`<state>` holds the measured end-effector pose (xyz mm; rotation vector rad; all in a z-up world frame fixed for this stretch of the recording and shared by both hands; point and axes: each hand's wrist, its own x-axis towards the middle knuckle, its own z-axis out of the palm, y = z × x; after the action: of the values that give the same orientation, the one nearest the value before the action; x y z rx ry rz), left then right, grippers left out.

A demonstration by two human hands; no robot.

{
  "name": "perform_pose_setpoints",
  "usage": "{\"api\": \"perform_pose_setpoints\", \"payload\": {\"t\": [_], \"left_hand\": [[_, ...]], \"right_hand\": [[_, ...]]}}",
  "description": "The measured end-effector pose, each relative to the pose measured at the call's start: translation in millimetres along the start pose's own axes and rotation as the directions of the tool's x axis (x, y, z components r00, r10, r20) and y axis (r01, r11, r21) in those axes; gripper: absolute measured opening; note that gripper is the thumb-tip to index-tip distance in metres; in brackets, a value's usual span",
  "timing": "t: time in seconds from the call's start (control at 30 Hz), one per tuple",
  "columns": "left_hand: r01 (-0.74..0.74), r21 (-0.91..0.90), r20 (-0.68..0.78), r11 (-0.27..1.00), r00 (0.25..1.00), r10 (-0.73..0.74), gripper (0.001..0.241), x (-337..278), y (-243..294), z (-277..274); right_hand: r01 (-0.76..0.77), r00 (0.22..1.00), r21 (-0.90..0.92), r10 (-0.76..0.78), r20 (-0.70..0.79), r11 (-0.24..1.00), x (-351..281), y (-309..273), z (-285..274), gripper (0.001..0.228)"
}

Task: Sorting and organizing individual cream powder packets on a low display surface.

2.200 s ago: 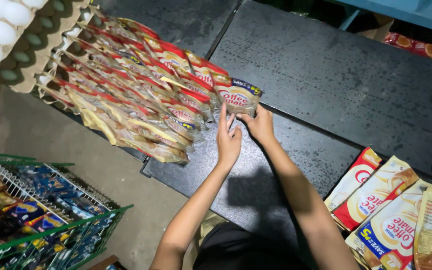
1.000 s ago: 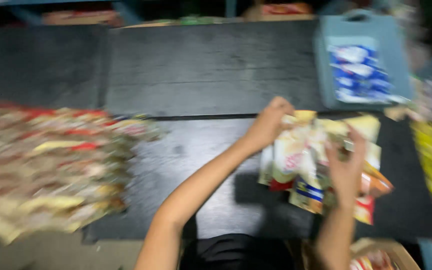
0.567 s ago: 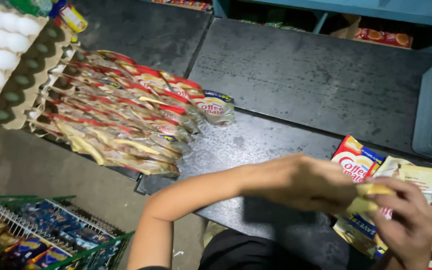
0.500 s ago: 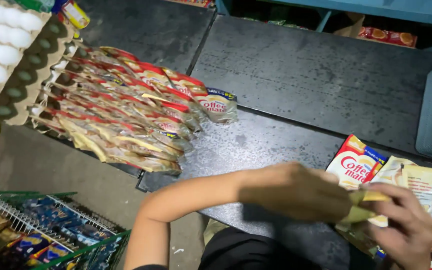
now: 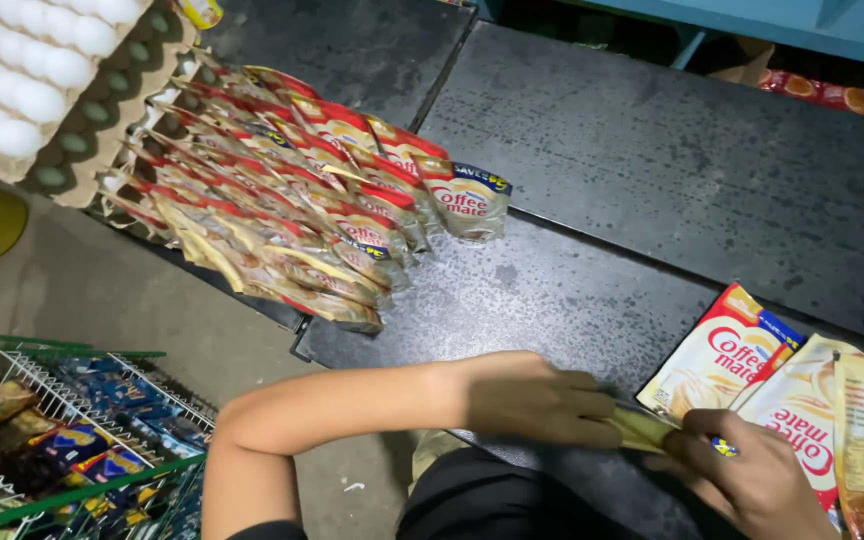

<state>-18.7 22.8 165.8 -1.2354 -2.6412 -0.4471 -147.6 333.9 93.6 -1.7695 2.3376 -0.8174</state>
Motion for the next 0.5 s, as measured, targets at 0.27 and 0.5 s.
{"api": "perform_pose_setpoints", "payload": {"t": [0.27, 0.5], "left_hand": [[-0.001, -0.045, -0.13, 0.999, 0.991, -0.005, 0.028, -6.7, 4.3, 7.2], [0.072, -0.047, -0.109, 0.996, 0.991, -0.077, 0.015, -3.2, -7.1, 20.1]], "right_hand": [[0.114, 0.991, -0.014, -0.115, -0.074, 0.993, 3.1, -2.8, 4.0, 0.03], [0.024, 0.987, -0.033, -0.029, -0.158, 0.999, 4.7, 22.0, 21.9, 0.024]]}}
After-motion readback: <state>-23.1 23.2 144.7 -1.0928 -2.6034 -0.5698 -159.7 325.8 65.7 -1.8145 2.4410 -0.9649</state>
